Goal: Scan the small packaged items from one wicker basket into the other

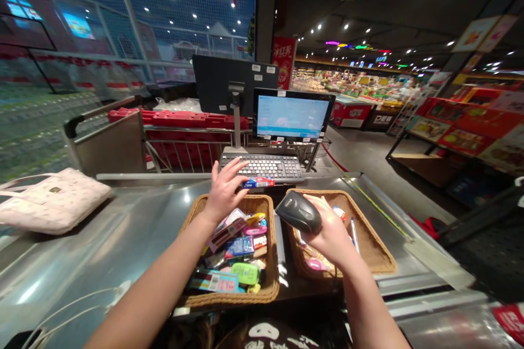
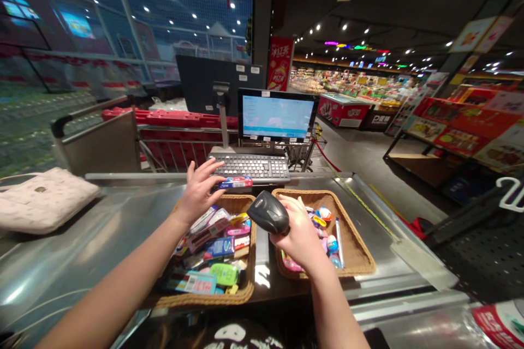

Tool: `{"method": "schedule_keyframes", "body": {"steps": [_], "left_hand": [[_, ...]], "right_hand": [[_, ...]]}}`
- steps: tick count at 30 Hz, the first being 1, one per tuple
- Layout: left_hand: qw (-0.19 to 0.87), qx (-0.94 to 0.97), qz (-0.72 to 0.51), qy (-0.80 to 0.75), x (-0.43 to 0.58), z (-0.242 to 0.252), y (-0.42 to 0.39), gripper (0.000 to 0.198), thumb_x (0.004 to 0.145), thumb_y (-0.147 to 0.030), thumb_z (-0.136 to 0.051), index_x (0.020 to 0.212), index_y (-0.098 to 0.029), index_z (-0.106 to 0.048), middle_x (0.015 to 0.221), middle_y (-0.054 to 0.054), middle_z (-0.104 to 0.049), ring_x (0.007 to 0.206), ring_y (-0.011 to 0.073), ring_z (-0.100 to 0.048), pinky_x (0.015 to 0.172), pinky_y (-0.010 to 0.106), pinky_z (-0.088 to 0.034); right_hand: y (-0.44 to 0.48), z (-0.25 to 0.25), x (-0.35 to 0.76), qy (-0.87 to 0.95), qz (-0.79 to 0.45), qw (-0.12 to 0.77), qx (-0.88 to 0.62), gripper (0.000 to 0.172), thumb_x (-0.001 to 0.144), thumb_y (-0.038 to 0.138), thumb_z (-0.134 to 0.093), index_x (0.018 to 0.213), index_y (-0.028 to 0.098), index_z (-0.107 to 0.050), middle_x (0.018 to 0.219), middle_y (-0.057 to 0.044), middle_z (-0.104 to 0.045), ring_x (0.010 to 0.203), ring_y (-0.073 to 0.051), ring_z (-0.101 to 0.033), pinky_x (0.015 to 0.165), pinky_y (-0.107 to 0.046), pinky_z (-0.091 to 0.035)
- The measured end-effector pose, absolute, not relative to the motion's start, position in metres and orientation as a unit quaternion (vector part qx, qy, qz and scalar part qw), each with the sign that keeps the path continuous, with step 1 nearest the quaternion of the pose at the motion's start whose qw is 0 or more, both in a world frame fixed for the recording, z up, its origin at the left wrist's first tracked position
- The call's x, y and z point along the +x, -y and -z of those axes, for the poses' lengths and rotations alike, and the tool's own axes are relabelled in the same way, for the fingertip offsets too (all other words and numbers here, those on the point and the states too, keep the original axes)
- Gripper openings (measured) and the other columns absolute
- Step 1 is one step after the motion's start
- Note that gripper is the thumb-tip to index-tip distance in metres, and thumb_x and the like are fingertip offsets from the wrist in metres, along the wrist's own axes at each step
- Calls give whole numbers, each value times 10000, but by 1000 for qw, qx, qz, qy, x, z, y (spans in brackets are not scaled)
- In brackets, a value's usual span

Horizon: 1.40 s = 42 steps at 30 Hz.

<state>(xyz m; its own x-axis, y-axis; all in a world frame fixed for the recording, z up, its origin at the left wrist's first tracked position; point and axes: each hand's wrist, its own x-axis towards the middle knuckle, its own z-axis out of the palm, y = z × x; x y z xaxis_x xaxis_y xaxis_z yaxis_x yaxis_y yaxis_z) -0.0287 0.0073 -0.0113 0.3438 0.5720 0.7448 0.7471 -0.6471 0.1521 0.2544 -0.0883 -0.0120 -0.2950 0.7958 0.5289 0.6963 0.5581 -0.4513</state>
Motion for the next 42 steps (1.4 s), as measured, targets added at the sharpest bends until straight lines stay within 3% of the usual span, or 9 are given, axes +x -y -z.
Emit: {"method": "schedule_keyframes", "body": {"steps": [16,25,35,42], "left_hand": [[62,-826,346,442,-74,54,19,125,849,-249,-583,946,-236,-661,1387,85,-559,1359,280,-427,1162,629,-101],[-42,-849,293,438,-90,87,48,116,845,-265,-610,938,-232,-671,1402,90,-544,1369,275,-406,1156,623,-140],[-179,-880,169,407,-94,119,68,143,797,-357,-699,881,-243,-711,1446,55,-507,1410,305,-331,1163,627,-27],[-118,-883,132,435,-95,131,67,163,852,-365,-622,813,-238,-716,1454,45,-498,1424,313,-301,1141,664,-20]], "right_hand": [[91,11,224,816,-100,348,-452,484,664,99,-595,1125,243,-618,1169,-83,-665,1160,-292,-577,1025,-520,-429],[91,18,208,818,-115,350,-442,469,673,114,-610,1124,240,-617,1183,-80,-661,1139,-283,-580,1000,-484,-445],[94,24,200,810,-138,341,-458,395,685,133,-617,1069,227,-633,1195,-91,-649,1131,-285,-582,986,-471,-460],[95,23,201,807,-148,346,-455,445,691,126,-620,1123,236,-617,1190,-85,-657,1134,-282,-587,986,-470,-468]]}}
